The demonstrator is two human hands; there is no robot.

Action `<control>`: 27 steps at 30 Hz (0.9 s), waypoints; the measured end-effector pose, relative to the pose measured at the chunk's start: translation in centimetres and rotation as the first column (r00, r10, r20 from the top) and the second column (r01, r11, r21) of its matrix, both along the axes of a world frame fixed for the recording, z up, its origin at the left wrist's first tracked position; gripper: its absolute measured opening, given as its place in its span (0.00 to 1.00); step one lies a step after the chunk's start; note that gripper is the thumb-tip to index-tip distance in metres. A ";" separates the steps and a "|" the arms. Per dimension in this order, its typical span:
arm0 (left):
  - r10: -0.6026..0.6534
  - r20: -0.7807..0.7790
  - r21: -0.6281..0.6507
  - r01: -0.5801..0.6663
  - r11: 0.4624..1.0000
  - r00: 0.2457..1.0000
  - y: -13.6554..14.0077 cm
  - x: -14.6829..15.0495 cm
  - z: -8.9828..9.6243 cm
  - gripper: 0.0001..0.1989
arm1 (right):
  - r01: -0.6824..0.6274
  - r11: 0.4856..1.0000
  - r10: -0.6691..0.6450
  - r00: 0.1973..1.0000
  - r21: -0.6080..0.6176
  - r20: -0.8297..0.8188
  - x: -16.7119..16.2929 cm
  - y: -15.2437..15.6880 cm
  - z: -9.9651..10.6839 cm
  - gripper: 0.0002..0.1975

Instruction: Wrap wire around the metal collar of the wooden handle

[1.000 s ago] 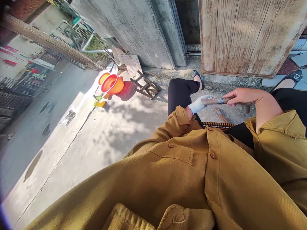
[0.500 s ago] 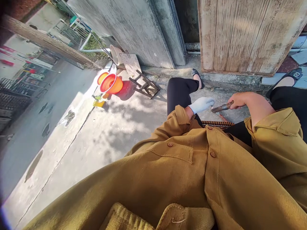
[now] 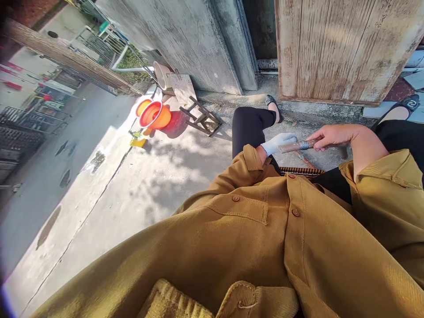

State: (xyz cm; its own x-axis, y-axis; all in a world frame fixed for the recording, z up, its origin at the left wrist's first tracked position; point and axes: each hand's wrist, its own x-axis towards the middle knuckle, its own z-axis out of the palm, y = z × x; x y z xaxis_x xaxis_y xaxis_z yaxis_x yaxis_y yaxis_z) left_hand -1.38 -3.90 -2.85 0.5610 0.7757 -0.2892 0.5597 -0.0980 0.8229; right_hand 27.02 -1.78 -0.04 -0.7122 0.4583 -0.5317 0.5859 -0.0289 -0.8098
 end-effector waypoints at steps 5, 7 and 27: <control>-0.084 -0.083 0.038 0.087 0.995 0.993 -0.7 0.6 -0.1 0.14 | 0.506 0.861 -0.497 0.821 -0.046 -0.283 -1.0 -0.7 1.1 0.24; -0.146 -0.135 0.038 0.152 0.988 0.980 -1.2 1.1 0.2 0.13 | 0.618 0.783 -0.602 0.725 -0.070 -0.336 -1.4 -0.4 0.8 0.23; 0.201 0.183 -0.257 -0.151 0.955 0.962 -0.4 -0.3 0.3 0.14 | -0.174 0.982 0.167 0.983 0.080 0.079 -0.3 0.4 -1.1 0.38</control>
